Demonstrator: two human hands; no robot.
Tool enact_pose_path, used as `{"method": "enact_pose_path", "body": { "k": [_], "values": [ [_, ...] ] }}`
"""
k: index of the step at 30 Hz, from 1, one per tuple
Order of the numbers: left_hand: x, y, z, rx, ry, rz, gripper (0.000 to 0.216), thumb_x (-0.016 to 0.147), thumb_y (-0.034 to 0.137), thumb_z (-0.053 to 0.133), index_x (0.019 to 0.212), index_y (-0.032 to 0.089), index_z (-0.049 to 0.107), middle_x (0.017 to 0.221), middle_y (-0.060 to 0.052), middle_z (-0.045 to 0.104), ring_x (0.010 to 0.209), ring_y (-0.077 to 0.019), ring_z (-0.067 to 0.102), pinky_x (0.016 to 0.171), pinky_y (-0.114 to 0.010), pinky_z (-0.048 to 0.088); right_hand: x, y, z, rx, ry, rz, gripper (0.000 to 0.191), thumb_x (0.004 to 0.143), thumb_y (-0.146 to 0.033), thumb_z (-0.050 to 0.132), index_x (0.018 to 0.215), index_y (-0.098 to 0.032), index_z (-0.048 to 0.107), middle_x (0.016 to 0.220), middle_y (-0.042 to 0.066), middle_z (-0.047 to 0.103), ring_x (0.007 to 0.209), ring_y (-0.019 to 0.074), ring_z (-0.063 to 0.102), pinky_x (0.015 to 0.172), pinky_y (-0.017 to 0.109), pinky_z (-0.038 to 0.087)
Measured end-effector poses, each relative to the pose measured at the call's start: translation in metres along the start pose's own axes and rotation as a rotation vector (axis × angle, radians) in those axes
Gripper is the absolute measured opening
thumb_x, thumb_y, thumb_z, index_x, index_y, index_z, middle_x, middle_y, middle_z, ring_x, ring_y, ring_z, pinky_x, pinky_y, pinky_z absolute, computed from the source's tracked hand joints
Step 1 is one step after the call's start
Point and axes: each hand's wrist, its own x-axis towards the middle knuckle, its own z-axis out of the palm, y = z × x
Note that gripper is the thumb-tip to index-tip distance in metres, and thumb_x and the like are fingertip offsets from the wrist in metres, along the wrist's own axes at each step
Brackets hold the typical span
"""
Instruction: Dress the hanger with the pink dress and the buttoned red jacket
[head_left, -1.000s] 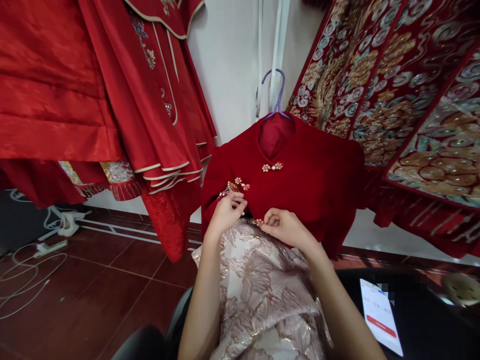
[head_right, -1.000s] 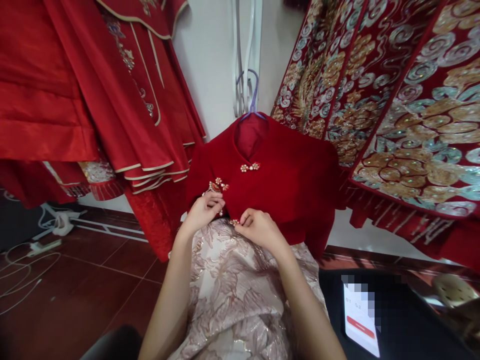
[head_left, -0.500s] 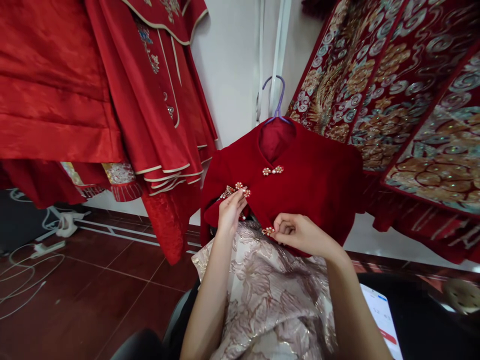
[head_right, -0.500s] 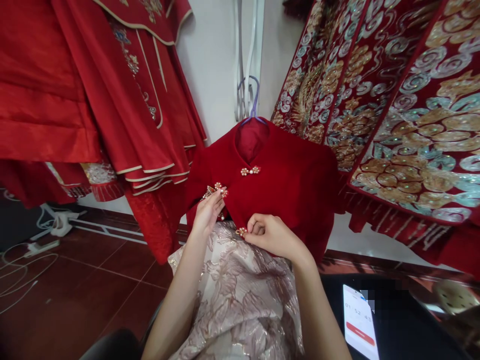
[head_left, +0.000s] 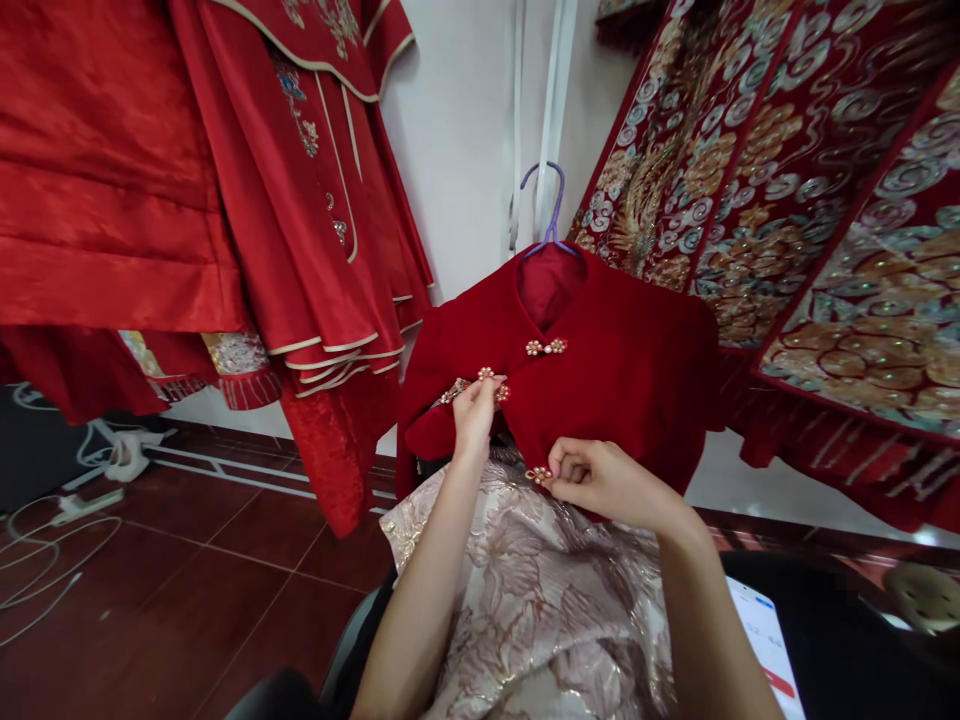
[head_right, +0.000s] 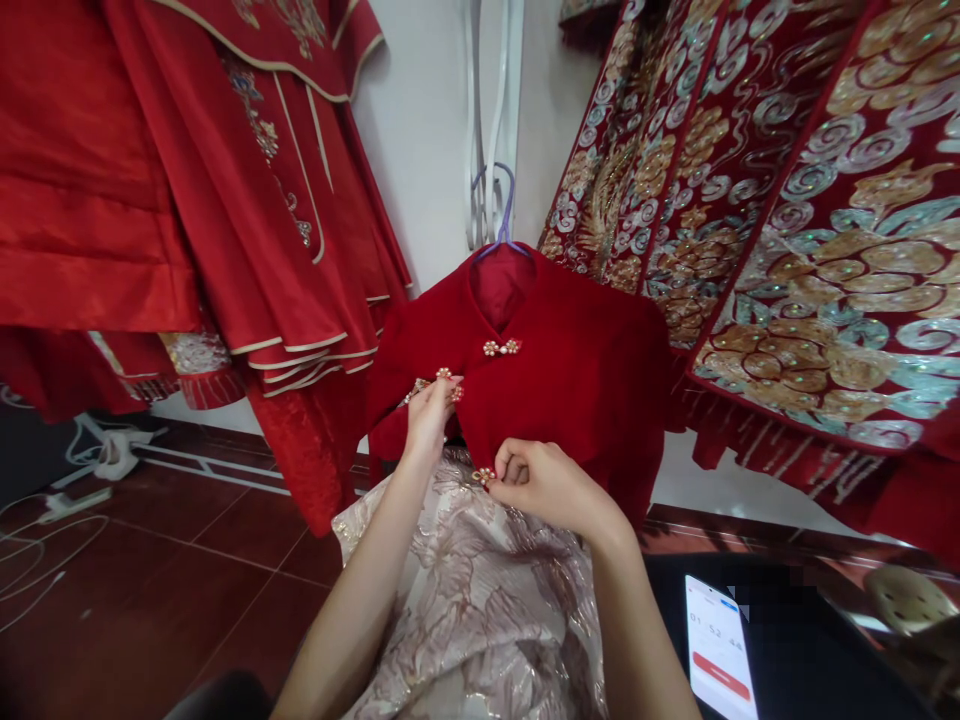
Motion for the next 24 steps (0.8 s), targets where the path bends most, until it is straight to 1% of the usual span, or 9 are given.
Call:
{"method": "enact_pose_path", "body": {
  "k": [3,6,8,10,13,17,20,22,24],
  "values": [
    [0.008,0.008,0.027,0.176,-0.076,0.180,0.015,0.080,0.022,0.056,0.079,0.014,0.069,0.084,-0.006,0.073,0.083,-0.0147,0.067,0.080,-0.026,0.050,-0.012,0.005,-0.013,-0.030,-0.062,0.026,0.005,0.076,-0.021,0.058,0.074,-0.019,0.054,0.064,-0.003,0.060,0.061,0.0099,0.054,0.054,0.020,0.039],
    [0.012,0.021,0.046,0.430,-0.183,0.445,0.011,0.081,0.021,0.056,0.085,0.016,0.066,0.085,-0.004,0.070,0.076,-0.0134,0.064,0.074,-0.026,0.049,-0.026,0.013,-0.028,-0.054,-0.114,0.083,0.007,0.079,-0.025,0.058,0.080,-0.019,0.057,0.069,-0.001,0.063,0.064,0.0108,0.057,0.058,0.021,0.042],
    [0.013,0.032,0.051,0.731,-0.209,0.639,0.010,0.081,0.022,0.058,0.089,0.019,0.064,0.086,-0.004,0.067,0.077,-0.0152,0.061,0.072,-0.028,0.048,-0.035,0.020,-0.037,-0.064,-0.118,0.134,0.018,0.082,-0.034,0.060,0.092,-0.019,0.060,0.075,0.001,0.066,0.069,0.0125,0.060,0.062,0.023,0.046],
    [0.015,0.044,0.051,1.044,-0.222,0.791,0.010,0.081,0.025,0.059,0.089,0.021,0.063,0.089,-0.005,0.064,0.084,-0.0192,0.058,0.073,-0.031,0.046,-0.041,0.026,-0.042,-0.063,-0.096,0.184,0.033,0.082,-0.045,0.061,0.103,-0.020,0.058,0.079,0.002,0.067,0.072,0.0143,0.062,0.066,0.026,0.049],
    [0.020,0.062,0.050,1.337,-0.346,0.965,0.012,0.085,0.027,0.055,0.090,0.020,0.064,0.094,-0.007,0.061,0.095,-0.0232,0.054,0.076,-0.033,0.044,-0.045,0.035,-0.046,-0.034,-0.044,0.218,0.045,0.081,-0.052,0.061,0.110,-0.020,0.055,0.081,0.003,0.066,0.075,0.0156,0.063,0.069,0.028,0.050],
    [0.029,0.085,0.051,1.437,-0.583,1.136,0.013,0.085,0.026,0.054,0.087,0.017,0.063,0.096,-0.008,0.061,0.097,-0.0236,0.052,0.087,-0.038,0.041,-0.043,0.040,-0.046,-0.018,-0.044,0.225,0.046,0.081,-0.053,0.060,0.111,-0.019,0.054,0.082,0.004,0.066,0.076,0.0162,0.063,0.071,0.029,0.051],
    [0.033,0.095,0.051,1.397,-0.731,1.219,0.012,0.083,0.026,0.056,0.083,0.017,0.062,0.086,-0.006,0.063,0.092,-0.0217,0.054,0.101,-0.044,0.033,-0.040,0.037,-0.043,-0.013,-0.057,0.223,0.045,0.082,-0.052,0.059,0.111,-0.019,0.054,0.083,0.004,0.066,0.078,0.0160,0.063,0.073,0.029,0.051],
    [0.034,0.098,0.050,1.360,-0.790,1.257,0.011,0.081,0.027,0.056,0.081,0.018,0.061,0.081,-0.004,0.062,0.089,-0.0206,0.054,0.108,-0.046,0.025,-0.039,0.035,-0.042,-0.009,-0.061,0.217,0.044,0.082,-0.052,0.059,0.111,-0.020,0.054,0.083,0.004,0.066,0.079,0.0160,0.063,0.074,0.029,0.050],
    [0.036,0.100,0.049,1.338,-0.827,1.276,0.011,0.082,0.028,0.056,0.083,0.019,0.061,0.081,-0.003,0.062,0.088,-0.0200,0.055,0.111,-0.048,0.022,-0.039,0.034,-0.042,-0.006,-0.066,0.214,0.044,0.082,-0.052,0.058,0.111,-0.020,0.054,0.084,0.004,0.066,0.079,0.0161,0.062,0.073,0.029,0.050]
  ]
}}
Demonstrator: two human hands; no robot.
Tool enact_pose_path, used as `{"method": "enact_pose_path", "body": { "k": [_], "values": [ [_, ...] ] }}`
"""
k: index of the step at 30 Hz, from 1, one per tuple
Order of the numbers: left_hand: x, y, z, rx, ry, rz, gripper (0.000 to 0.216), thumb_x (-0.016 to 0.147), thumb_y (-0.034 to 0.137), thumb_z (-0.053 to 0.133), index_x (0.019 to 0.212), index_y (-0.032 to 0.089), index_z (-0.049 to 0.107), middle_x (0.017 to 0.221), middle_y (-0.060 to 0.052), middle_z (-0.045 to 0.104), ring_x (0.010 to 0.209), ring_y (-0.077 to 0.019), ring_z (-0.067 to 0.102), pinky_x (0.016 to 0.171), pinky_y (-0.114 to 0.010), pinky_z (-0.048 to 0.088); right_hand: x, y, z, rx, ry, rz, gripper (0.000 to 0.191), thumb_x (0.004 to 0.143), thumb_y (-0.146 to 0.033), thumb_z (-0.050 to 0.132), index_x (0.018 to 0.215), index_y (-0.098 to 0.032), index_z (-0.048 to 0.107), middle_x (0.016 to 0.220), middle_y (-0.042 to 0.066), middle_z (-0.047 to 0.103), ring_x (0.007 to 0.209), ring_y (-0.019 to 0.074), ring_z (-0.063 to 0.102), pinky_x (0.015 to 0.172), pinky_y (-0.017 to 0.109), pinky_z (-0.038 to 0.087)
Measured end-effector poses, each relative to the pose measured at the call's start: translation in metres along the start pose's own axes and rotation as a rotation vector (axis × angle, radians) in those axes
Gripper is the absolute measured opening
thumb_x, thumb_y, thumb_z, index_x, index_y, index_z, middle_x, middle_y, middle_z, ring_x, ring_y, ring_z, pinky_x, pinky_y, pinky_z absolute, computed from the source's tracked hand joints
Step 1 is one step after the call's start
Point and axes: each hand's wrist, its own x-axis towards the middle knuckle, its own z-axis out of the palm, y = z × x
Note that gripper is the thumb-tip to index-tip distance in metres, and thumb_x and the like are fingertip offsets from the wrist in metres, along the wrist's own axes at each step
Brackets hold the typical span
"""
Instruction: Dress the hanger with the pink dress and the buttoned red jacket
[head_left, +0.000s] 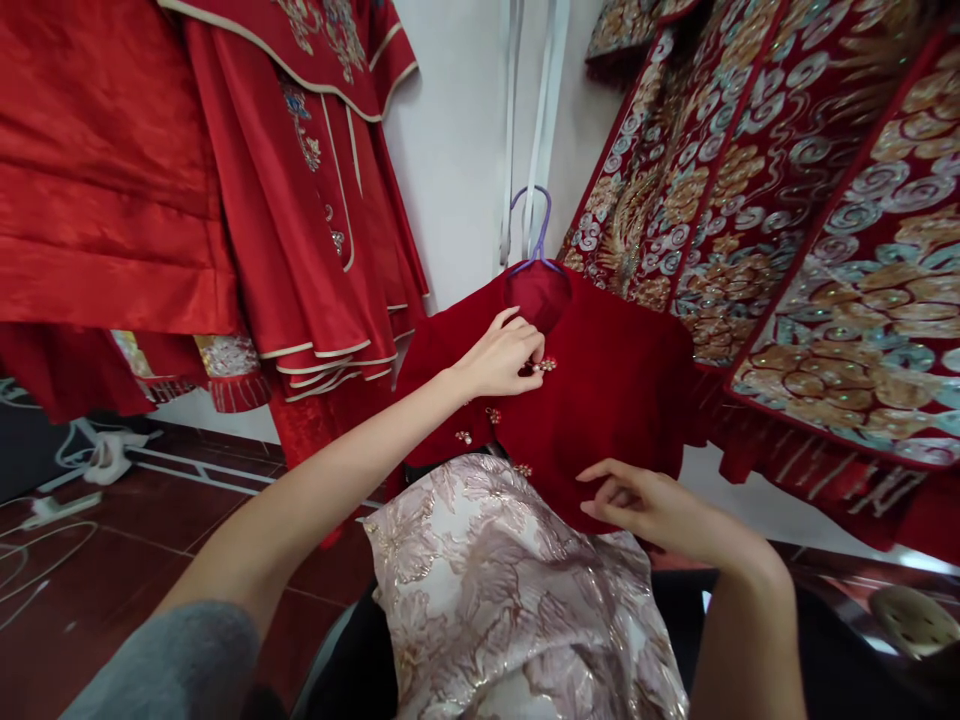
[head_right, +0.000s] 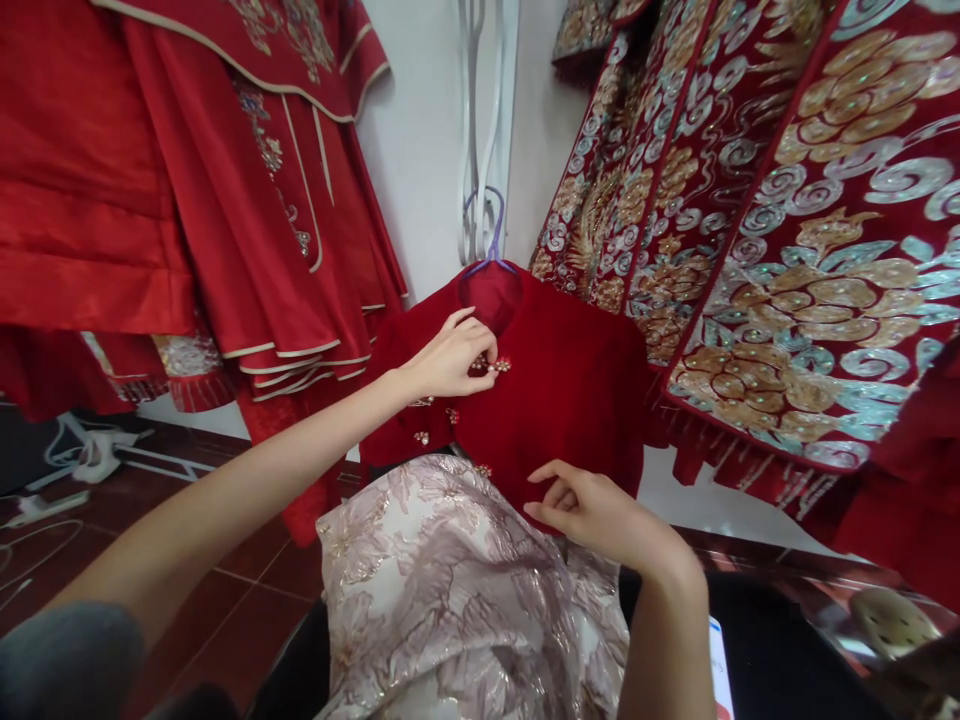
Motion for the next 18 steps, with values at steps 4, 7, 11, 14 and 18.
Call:
{"method": "enact_pose_path", "body": {
  "k": [4,7,11,14,18],
  "values": [
    [-0.001,-0.008,0.001,0.038,-0.010,0.078,0.013,0.087,0.028,0.053,0.088,0.018,0.061,0.093,-0.006,0.062,0.094,-0.0202,0.055,0.108,-0.046,0.027,-0.002,0.002,-0.002,-0.003,-0.004,0.012,0.044,0.082,-0.052,0.057,0.111,-0.020,0.053,0.084,0.004,0.066,0.079,0.0167,0.062,0.073,0.029,0.050],
    [0.000,-0.013,0.005,0.129,0.038,0.107,0.015,0.089,0.028,0.052,0.091,0.016,0.061,0.108,-0.011,0.057,0.101,-0.0230,0.052,0.097,-0.040,0.036,-0.004,0.004,-0.005,-0.017,0.014,0.028,0.043,0.083,-0.052,0.056,0.111,-0.020,0.053,0.084,0.005,0.066,0.079,0.0172,0.062,0.072,0.030,0.050],
    [0.003,-0.015,0.014,0.182,-0.007,0.122,0.015,0.090,0.027,0.050,0.092,0.016,0.060,0.095,-0.008,0.059,0.094,-0.0213,0.053,0.097,-0.038,0.034,-0.005,0.005,-0.005,-0.016,0.019,0.033,0.043,0.083,-0.052,0.055,0.112,-0.020,0.053,0.084,0.005,0.065,0.080,0.0176,0.061,0.073,0.031,0.050],
    [0.006,-0.018,0.017,0.213,-0.029,0.117,0.016,0.091,0.029,0.049,0.090,0.016,0.060,0.089,-0.006,0.060,0.092,-0.0205,0.053,0.101,-0.038,0.029,-0.004,0.008,-0.004,-0.011,0.021,0.020,0.044,0.083,-0.052,0.055,0.113,-0.020,0.053,0.085,0.005,0.065,0.080,0.0175,0.061,0.074,0.031,0.050],
    [0.010,-0.020,0.015,0.285,-0.016,0.081,0.026,0.090,0.038,0.051,0.089,0.015,0.062,0.094,-0.009,0.059,0.093,-0.0230,0.052,0.095,-0.039,0.031,-0.003,0.010,-0.003,0.002,0.030,0.010,0.044,0.083,-0.052,0.056,0.112,-0.019,0.053,0.083,0.005,0.064,0.079,0.0170,0.061,0.072,0.030,0.050]
  ]
}}
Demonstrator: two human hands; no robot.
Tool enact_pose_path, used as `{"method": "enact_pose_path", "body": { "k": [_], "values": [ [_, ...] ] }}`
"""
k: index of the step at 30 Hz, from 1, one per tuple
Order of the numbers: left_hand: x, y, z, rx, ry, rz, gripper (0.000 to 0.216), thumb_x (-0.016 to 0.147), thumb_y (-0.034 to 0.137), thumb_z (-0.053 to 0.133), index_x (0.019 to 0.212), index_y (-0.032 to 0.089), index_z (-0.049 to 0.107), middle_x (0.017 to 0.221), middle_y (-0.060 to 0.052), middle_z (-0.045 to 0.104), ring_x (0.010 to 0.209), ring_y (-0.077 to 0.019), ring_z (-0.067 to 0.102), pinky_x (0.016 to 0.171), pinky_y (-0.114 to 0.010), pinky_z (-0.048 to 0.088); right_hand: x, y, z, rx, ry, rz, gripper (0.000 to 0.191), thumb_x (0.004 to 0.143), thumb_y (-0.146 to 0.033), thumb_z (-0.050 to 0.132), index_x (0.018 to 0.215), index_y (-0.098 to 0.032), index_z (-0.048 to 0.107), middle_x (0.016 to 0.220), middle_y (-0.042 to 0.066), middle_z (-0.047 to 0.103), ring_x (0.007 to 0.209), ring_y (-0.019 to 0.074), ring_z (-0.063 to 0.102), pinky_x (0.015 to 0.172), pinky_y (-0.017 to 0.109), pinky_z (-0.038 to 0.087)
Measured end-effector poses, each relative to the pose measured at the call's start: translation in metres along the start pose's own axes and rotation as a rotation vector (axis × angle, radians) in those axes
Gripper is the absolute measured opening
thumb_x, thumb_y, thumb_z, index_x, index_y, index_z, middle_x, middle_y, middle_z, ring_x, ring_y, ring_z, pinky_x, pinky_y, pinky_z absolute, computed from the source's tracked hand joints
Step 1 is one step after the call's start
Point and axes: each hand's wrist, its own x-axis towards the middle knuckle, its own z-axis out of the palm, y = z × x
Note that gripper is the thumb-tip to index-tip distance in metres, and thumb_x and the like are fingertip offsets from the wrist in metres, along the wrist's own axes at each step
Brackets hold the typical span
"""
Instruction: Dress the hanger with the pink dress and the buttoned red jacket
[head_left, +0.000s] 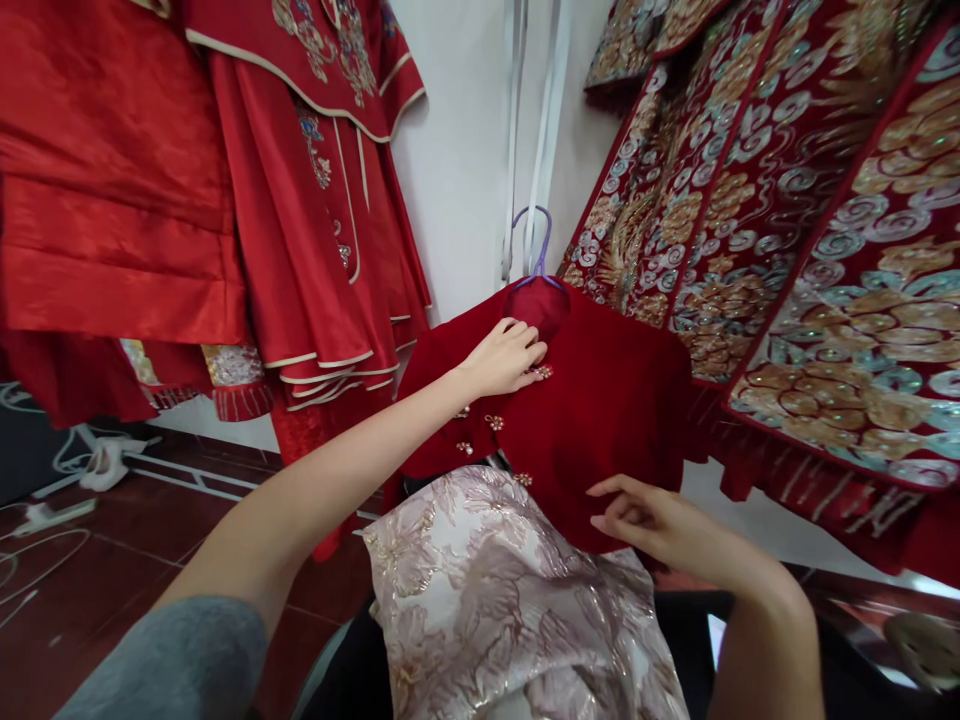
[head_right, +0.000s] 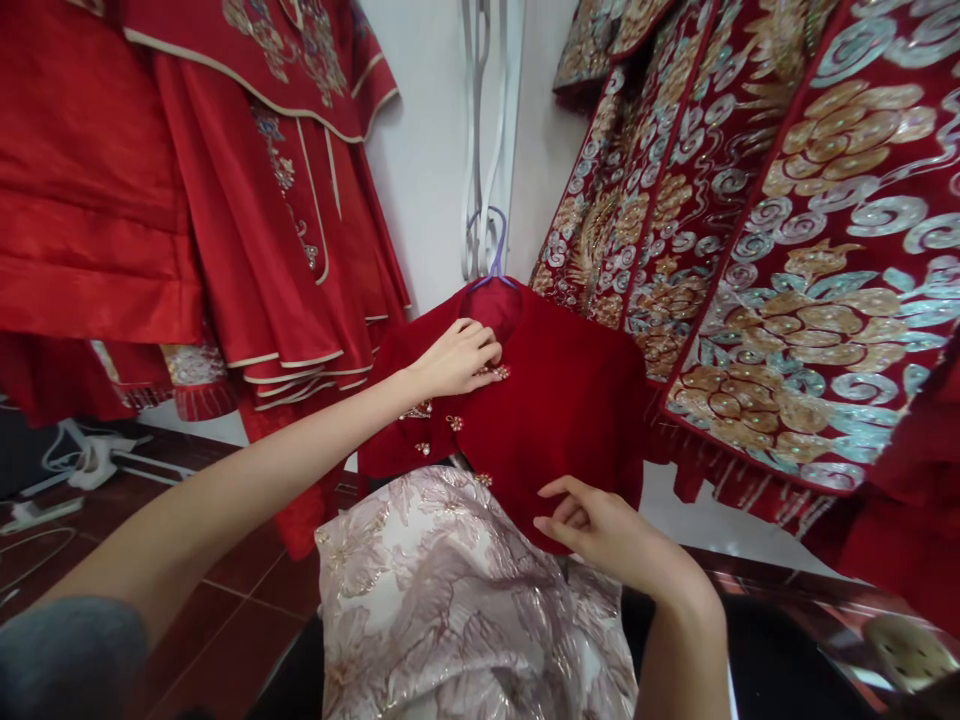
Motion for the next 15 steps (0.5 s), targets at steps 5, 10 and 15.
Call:
{"method": "enact_pose_path", "body": {
  "k": [5,10,15],
  "values": [
    [0.002,0.000,-0.006,0.068,-0.037,0.099,0.021,0.089,0.030,0.051,0.094,0.014,0.063,0.101,-0.012,0.060,0.098,-0.0241,0.052,0.096,-0.039,0.030,-0.002,-0.002,-0.001,-0.002,0.008,0.016,0.043,0.083,-0.052,0.056,0.111,-0.020,0.053,0.083,0.005,0.064,0.079,0.0169,0.061,0.072,0.030,0.050],
    [0.008,-0.006,-0.007,0.124,-0.083,0.196,0.020,0.090,0.017,0.043,0.096,0.015,0.062,0.094,-0.010,0.065,0.093,-0.0223,0.055,0.105,-0.039,0.023,-0.003,-0.005,-0.002,-0.024,0.008,0.017,0.043,0.083,-0.052,0.055,0.112,-0.019,0.054,0.083,0.005,0.064,0.079,0.0177,0.061,0.072,0.031,0.050],
    [0.015,-0.007,-0.008,0.130,-0.151,0.199,0.021,0.089,0.016,0.042,0.097,0.014,0.062,0.093,-0.011,0.069,0.090,-0.0225,0.057,0.103,-0.038,0.024,-0.004,-0.008,-0.001,-0.040,0.002,0.004,0.042,0.083,-0.050,0.055,0.111,-0.019,0.054,0.084,0.006,0.065,0.078,0.0177,0.060,0.072,0.031,0.049]
  ]
}}
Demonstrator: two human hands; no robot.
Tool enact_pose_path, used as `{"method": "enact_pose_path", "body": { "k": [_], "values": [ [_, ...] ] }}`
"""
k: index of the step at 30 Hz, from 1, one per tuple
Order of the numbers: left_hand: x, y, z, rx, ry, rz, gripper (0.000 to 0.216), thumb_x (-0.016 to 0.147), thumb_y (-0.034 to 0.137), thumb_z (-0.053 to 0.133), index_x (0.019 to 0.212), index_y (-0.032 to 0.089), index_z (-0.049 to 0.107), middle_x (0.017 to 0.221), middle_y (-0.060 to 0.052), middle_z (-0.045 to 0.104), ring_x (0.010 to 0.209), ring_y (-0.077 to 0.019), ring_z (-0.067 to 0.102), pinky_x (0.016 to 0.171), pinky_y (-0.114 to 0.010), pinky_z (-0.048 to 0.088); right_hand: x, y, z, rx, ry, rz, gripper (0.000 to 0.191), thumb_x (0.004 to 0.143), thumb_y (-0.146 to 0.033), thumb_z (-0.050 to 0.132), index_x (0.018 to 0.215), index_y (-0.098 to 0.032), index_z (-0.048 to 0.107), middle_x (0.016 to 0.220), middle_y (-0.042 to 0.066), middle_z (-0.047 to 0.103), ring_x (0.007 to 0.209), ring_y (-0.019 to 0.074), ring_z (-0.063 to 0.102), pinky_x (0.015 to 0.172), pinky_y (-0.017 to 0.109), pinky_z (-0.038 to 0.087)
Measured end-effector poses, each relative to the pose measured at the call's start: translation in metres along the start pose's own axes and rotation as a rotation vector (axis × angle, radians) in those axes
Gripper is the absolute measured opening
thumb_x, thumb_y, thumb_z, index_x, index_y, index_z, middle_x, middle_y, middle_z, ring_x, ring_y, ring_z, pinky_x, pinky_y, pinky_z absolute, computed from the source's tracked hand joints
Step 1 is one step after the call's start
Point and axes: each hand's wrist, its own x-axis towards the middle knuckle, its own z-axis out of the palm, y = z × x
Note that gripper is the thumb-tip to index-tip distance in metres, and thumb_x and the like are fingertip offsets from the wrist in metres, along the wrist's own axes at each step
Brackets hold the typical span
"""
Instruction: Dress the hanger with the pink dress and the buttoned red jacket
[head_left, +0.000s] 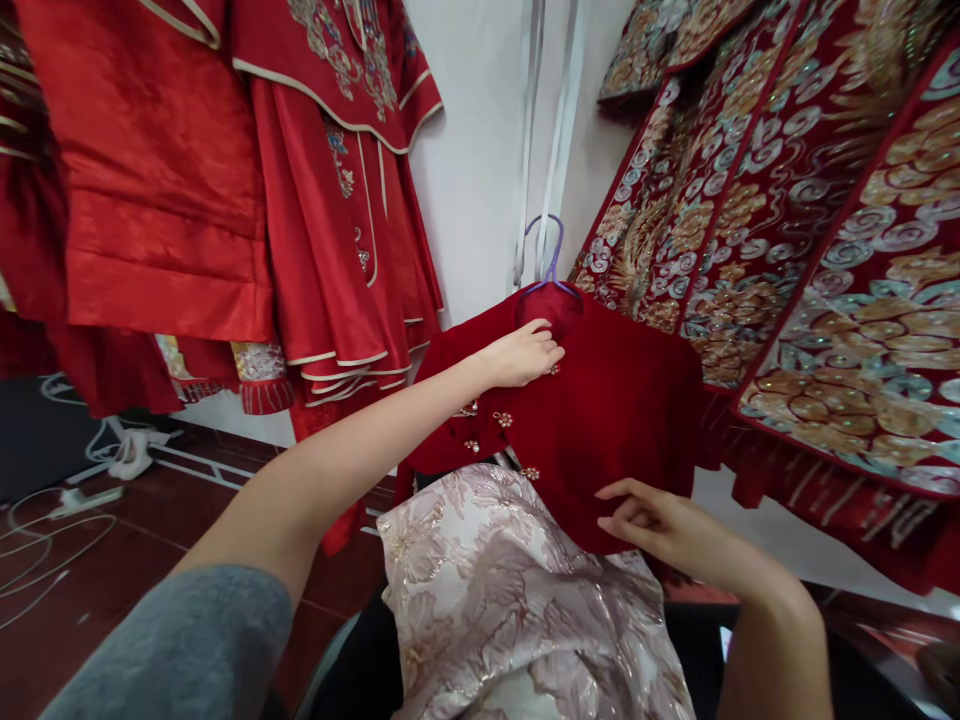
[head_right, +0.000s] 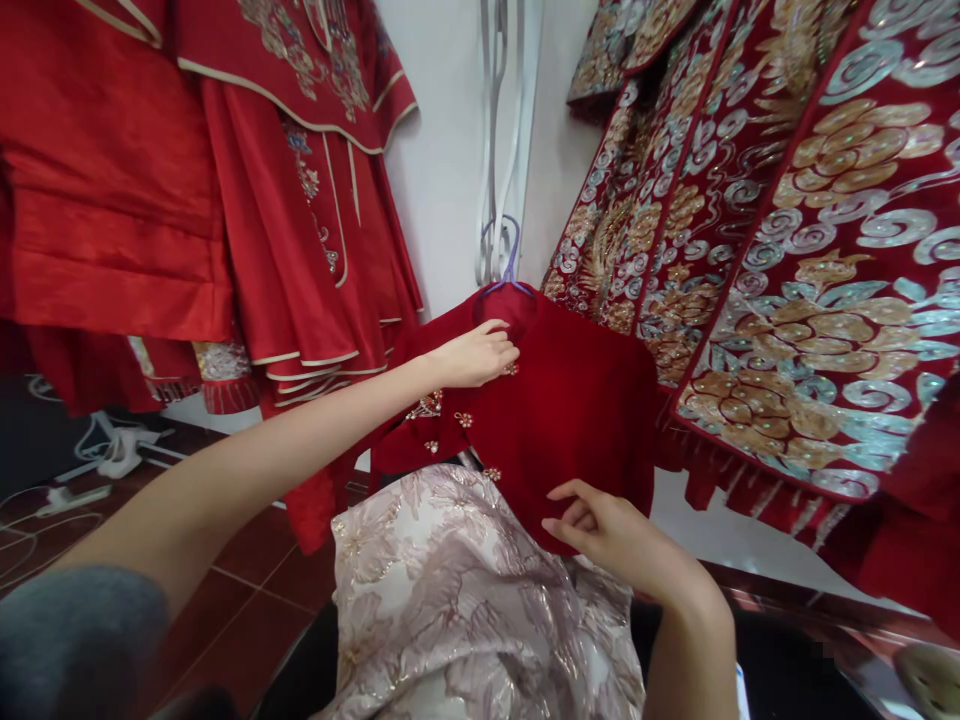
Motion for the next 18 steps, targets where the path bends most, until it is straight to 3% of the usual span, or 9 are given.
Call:
{"method": "enact_pose_path", "body": {
  "k": [5,13,18],
  "values": [
    [0.003,0.004,-0.010,-0.051,-0.067,0.032,0.018,0.087,0.023,0.050,0.097,0.013,0.061,0.096,-0.013,0.068,0.091,-0.0230,0.057,0.090,-0.036,0.031,-0.003,0.001,-0.001,-0.015,0.000,0.002,0.043,0.083,-0.052,0.054,0.112,-0.020,0.054,0.084,0.005,0.066,0.078,0.0175,0.061,0.071,0.030,0.049],
    [0.005,-0.001,-0.012,-0.077,-0.041,0.051,0.012,0.087,0.022,0.054,0.094,0.015,0.060,0.099,-0.012,0.065,0.096,-0.0238,0.055,0.082,-0.034,0.037,-0.001,-0.011,0.003,-0.051,0.002,-0.042,0.041,0.084,-0.051,0.056,0.109,-0.019,0.056,0.084,0.005,0.068,0.076,0.0169,0.063,0.069,0.028,0.049],
    [0.010,-0.001,-0.018,-0.146,-0.114,0.013,0.014,0.088,0.025,0.053,0.094,0.015,0.061,0.092,-0.012,0.067,0.089,-0.0227,0.059,0.071,-0.031,0.039,0.010,-0.040,0.015,-0.030,-0.214,-0.237,0.033,0.084,-0.039,0.058,0.110,-0.018,0.058,0.088,0.005,0.071,0.078,0.0164,0.066,0.070,0.026,0.050]
  ]
}}
